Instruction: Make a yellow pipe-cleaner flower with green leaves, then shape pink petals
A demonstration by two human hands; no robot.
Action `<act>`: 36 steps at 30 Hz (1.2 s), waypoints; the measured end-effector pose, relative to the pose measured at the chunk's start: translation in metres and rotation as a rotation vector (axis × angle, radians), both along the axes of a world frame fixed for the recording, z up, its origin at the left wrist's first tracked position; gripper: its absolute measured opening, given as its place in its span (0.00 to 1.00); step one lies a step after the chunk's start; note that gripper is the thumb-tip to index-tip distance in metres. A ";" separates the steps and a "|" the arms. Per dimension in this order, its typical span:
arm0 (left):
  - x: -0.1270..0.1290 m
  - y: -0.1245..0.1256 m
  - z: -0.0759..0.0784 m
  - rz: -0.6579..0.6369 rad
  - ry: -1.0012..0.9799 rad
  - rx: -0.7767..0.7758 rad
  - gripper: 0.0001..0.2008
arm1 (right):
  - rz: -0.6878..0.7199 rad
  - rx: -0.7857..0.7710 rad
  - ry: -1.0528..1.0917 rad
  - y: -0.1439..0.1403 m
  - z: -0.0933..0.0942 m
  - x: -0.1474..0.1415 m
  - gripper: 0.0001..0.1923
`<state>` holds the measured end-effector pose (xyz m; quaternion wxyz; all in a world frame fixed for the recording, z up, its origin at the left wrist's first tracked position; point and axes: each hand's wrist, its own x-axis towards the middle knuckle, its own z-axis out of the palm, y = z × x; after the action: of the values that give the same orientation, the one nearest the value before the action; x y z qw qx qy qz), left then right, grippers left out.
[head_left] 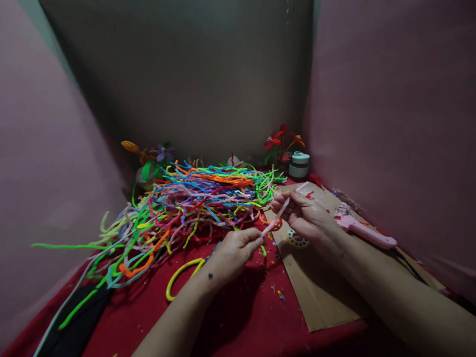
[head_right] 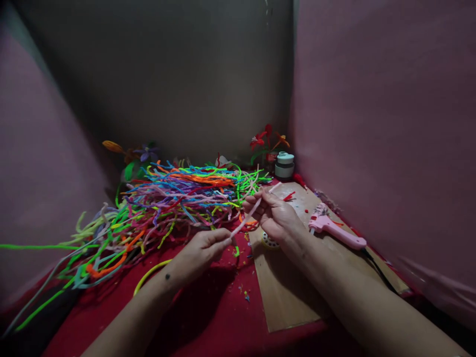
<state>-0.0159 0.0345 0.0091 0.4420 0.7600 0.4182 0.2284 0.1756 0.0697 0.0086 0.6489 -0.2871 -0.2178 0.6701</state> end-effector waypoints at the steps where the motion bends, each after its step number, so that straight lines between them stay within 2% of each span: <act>1: 0.002 -0.001 -0.003 -0.022 0.030 0.049 0.12 | 0.035 -0.037 0.042 0.001 0.000 0.001 0.09; 3: 0.005 -0.002 -0.008 -0.040 0.074 0.104 0.13 | 0.093 -0.052 0.111 0.002 -0.001 0.002 0.09; 6: 0.009 -0.004 -0.009 -0.034 0.088 0.096 0.13 | 0.134 -0.011 0.153 0.002 0.000 0.004 0.11; 10: 0.012 -0.006 -0.007 -0.047 0.074 0.050 0.13 | 0.138 0.012 0.108 0.000 0.004 0.007 0.09; 18: 0.015 -0.012 -0.010 -0.085 0.137 0.087 0.14 | 0.046 -0.063 0.078 -0.003 0.014 0.008 0.10; 25: 0.015 -0.016 -0.004 -0.091 0.164 0.136 0.14 | 0.138 -0.043 0.105 -0.005 0.019 0.014 0.11; 30: 0.012 -0.010 -0.006 0.007 0.198 0.165 0.15 | 0.040 -0.020 0.068 0.002 0.013 0.014 0.11; 32: 0.009 -0.006 -0.006 0.054 0.203 0.196 0.15 | 0.048 0.006 0.004 0.004 0.009 0.012 0.10; 36: 0.004 -0.001 -0.006 0.148 0.251 0.336 0.15 | 0.008 0.068 -0.135 0.007 0.002 0.010 0.07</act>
<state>-0.0119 0.0336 0.0035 0.2358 0.8127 0.4805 0.2303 0.1852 0.0767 0.0109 0.6395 -0.3086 -0.2848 0.6440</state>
